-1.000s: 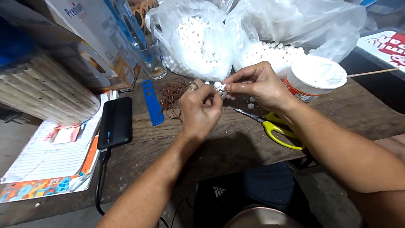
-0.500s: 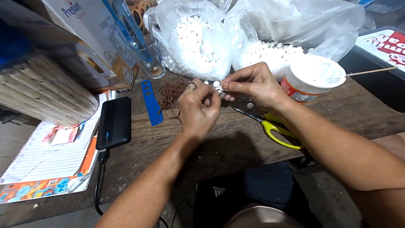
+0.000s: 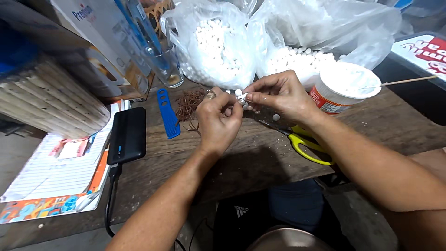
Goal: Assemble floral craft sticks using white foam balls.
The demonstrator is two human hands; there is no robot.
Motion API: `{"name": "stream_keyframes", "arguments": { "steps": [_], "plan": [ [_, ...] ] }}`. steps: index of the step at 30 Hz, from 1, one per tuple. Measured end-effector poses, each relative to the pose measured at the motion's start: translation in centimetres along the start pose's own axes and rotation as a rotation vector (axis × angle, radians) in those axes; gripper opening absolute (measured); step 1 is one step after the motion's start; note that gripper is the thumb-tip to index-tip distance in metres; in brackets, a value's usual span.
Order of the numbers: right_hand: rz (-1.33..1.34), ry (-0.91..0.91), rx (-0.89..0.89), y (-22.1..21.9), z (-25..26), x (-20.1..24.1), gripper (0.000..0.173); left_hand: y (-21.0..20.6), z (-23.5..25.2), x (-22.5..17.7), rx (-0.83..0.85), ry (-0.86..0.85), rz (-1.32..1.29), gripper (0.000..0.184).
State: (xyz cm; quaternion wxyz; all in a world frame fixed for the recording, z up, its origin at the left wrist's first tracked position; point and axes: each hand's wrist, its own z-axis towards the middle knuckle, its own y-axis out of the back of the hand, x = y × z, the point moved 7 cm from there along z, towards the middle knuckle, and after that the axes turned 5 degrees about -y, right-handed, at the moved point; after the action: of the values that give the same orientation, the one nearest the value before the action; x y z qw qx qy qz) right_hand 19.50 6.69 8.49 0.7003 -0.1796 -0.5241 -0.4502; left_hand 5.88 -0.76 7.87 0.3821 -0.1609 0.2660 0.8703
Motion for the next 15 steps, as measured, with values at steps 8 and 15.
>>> {"name": "stream_keyframes", "arguments": {
  "steps": [8,15],
  "plan": [
    [0.058,-0.037,-0.03,-0.2,0.0,-0.3,0.009,0.0,0.1,-0.2,-0.015,-0.021,0.011,0.012],
    [-0.105,0.005,-0.082,1.9,-0.2,1.9,0.013,0.1,0.1,1.2,0.071,0.313,-0.372,0.003]
  ]
}}
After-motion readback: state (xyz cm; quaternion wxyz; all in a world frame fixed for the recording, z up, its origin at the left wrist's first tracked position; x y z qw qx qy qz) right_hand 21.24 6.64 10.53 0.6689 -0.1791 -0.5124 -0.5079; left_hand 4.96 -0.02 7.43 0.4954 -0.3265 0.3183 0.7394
